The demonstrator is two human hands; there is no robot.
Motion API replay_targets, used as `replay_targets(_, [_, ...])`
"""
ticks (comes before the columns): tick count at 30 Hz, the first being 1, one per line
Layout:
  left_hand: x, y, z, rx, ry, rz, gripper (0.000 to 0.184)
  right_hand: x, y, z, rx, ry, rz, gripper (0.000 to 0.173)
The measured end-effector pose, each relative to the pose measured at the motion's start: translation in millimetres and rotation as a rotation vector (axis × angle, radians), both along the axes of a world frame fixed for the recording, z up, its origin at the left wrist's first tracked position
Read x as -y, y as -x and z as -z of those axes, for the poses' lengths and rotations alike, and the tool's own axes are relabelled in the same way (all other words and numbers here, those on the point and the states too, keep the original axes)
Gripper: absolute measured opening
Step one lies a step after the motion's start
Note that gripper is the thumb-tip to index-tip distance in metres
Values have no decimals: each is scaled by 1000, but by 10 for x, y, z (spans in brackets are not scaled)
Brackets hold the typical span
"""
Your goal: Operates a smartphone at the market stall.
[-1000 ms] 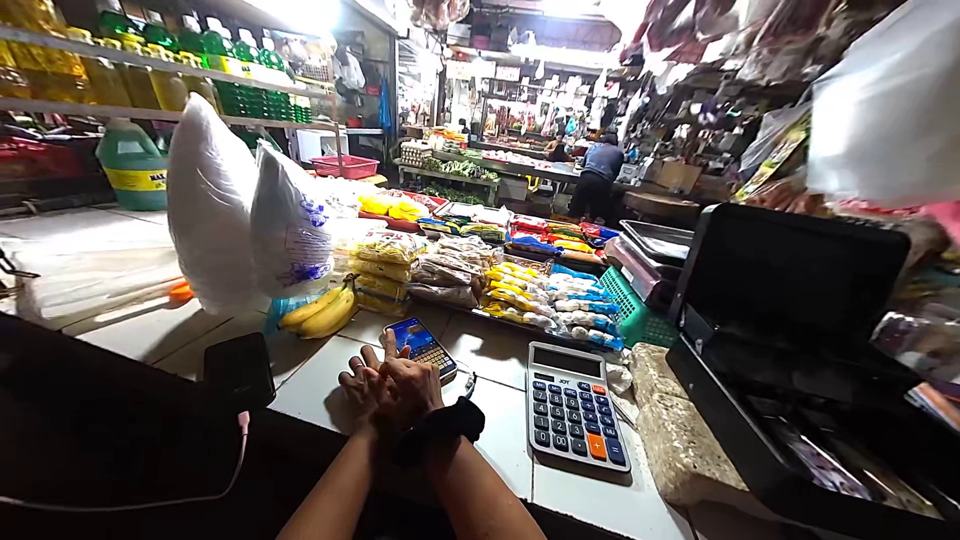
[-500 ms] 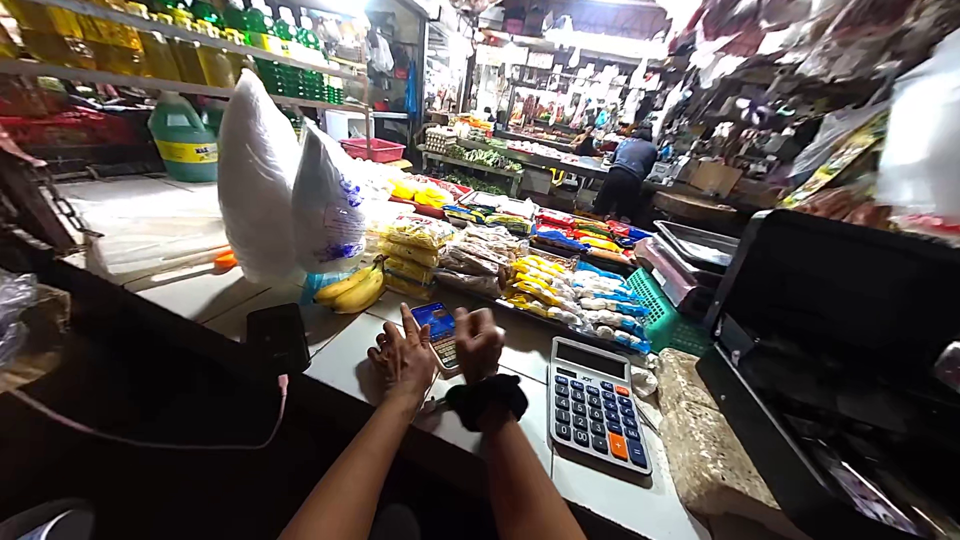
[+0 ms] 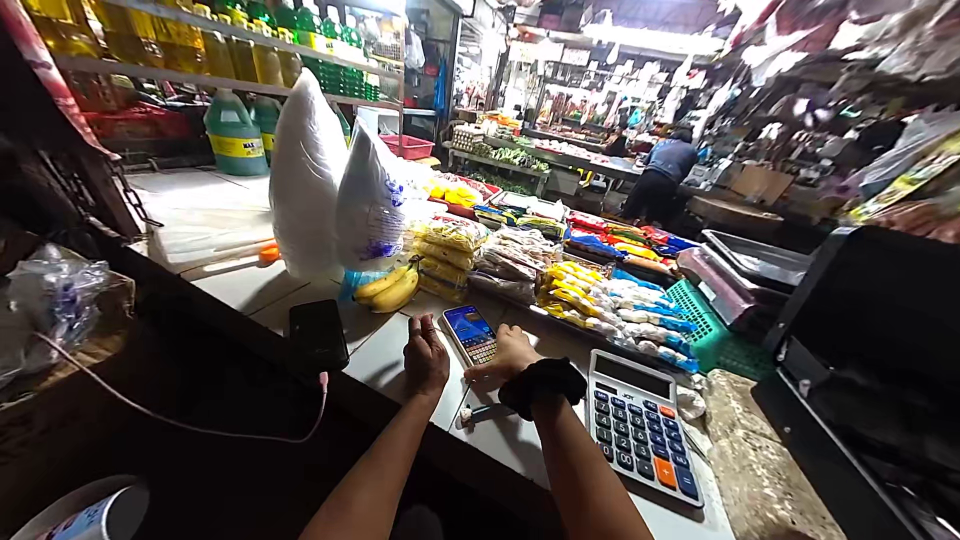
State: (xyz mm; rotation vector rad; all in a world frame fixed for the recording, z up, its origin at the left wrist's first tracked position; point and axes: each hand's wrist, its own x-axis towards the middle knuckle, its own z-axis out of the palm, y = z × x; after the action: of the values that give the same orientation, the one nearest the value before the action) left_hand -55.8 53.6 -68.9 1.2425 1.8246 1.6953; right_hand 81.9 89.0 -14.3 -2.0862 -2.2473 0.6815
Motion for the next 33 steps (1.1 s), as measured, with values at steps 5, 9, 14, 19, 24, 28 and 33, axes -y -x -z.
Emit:
replay_targets(5, [-77, 155, -20, -53, 93, 82, 36, -65, -80, 144, -98, -6, 10, 116])
replay_targets(9, [-154, 162, -37, -88, 169, 192, 39, -98, -198, 260, -299, -153, -32, 118])
replay_targets(14, [-387, -38, -35, 238, 39, 436, 39, -162, -110, 508, -870, -391, 48, 121])
replay_targets(19, [-713, -130, -120, 207, -144, 505, 33, -224, -236, 520, -1532, -142, 32, 96])
replay_targets(24, [-906, -108, 73, -31, -151, 312, 38, -300, -251, 505, -1753, 172, 54, 88])
replay_targets(28, [-837, -47, 81, -27, -178, 260, 41, -331, -261, 584, -1734, 258, -59, 91])
replay_targets(33, [-833, -21, 85, 106, -237, 318, 38, -344, -290, 641, -1760, 295, -174, 91])
